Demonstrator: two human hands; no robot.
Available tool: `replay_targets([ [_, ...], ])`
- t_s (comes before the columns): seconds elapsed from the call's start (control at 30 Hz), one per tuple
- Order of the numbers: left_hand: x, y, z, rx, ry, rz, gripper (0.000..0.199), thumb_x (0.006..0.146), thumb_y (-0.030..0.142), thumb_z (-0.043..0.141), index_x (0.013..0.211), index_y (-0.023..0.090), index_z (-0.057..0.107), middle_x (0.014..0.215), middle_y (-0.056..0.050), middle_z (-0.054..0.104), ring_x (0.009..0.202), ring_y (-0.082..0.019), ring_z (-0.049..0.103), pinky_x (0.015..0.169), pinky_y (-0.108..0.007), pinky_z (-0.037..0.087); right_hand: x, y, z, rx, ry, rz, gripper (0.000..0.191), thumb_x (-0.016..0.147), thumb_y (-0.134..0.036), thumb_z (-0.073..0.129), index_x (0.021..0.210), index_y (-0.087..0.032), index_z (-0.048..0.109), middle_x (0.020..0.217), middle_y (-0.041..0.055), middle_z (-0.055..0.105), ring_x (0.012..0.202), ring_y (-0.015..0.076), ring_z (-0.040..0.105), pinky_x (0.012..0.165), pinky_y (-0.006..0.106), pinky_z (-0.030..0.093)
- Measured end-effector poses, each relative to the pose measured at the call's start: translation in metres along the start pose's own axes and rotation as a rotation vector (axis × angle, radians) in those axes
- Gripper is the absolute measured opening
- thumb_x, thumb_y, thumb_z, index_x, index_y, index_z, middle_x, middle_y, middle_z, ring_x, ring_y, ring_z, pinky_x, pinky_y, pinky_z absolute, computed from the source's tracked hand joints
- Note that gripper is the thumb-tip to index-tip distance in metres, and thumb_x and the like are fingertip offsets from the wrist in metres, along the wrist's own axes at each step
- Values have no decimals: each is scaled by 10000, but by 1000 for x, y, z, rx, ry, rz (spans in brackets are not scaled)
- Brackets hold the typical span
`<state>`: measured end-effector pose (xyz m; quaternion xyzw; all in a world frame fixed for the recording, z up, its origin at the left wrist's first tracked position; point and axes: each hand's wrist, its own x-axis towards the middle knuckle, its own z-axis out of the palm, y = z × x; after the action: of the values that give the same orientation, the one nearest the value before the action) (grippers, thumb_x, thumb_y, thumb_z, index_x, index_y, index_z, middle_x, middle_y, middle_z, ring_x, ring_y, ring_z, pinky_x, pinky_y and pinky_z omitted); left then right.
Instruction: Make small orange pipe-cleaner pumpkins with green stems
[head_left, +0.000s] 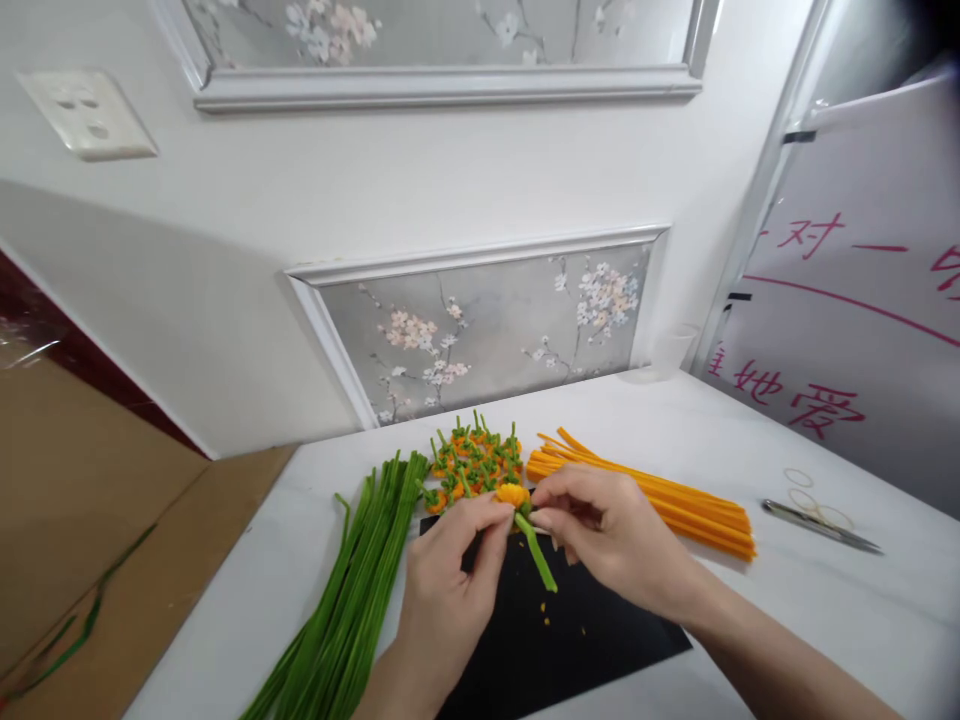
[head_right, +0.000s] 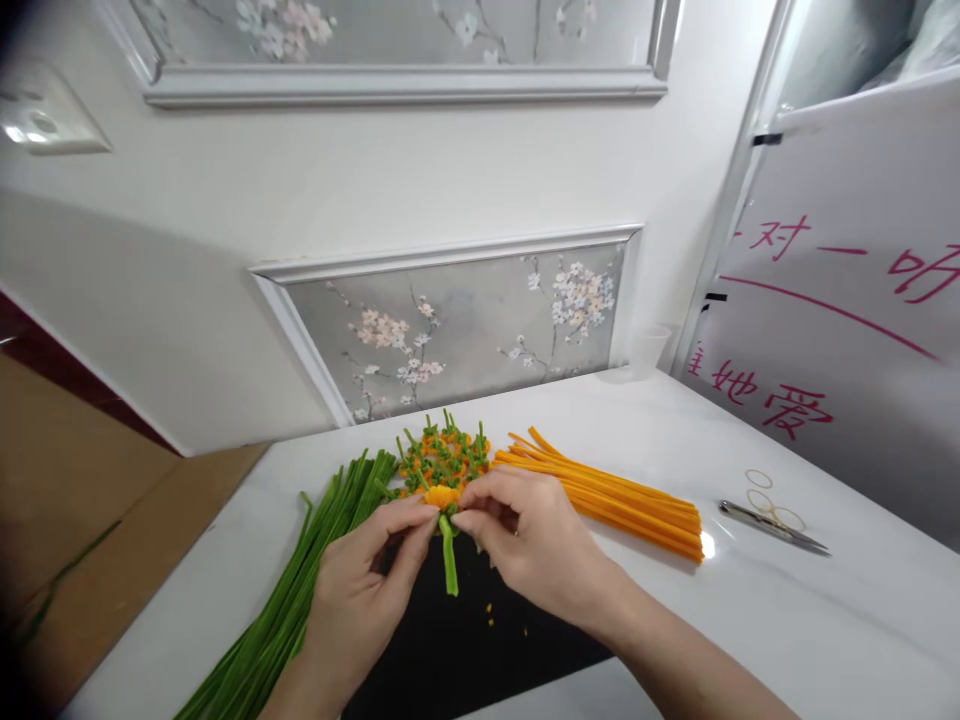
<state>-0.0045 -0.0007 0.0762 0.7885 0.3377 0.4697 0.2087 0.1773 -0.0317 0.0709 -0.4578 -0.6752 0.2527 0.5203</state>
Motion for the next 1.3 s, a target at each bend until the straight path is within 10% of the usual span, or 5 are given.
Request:
replay_targets([
  [0.2, -3, 2, 5, -23, -11, 44, 177, 798, 127, 628, 862, 252, 736, 891, -34, 749, 865, -204, 683, 852, -302, 504, -2, -7, 4, -165, 54, -73, 122, 848, -141, 551, 778, -198, 634, 645, -7, 599, 561, 125, 543, 518, 244, 427],
  [0.5, 3, 15, 6, -339, -89, -381, 44, 760, 229, 663, 759, 187, 677, 702, 1, 671, 625, -132, 614, 584, -198, 503, -1, -10, 0, -154, 63, -315, 191, 894, -82, 434, 828, -188, 579, 759, 28, 590, 691, 139, 567, 620, 255, 473],
  [0.93, 4, 7, 6, -369, -115, -445, 40, 775, 219, 643, 789, 187, 662, 686, 27, 627, 610, -97, 562, 582, -163, 458, 2, -9, -12, -185, -47, -185, 188, 864, -82, 565, 976, -217, 634, 872, 2, 665, 814, 137, 636, 748, 252, 518],
  [1.3, 3, 0, 4, -491, -196, -522, 89, 813, 266, 655, 852, 187, 659, 710, 20, 633, 627, -95, 565, 590, -161, 467, 0, -2, -16, -469, -80, -512, 279, 920, -41, 434, 1041, -156, 658, 980, 92, 670, 882, 172, 640, 766, 279, 555],
])
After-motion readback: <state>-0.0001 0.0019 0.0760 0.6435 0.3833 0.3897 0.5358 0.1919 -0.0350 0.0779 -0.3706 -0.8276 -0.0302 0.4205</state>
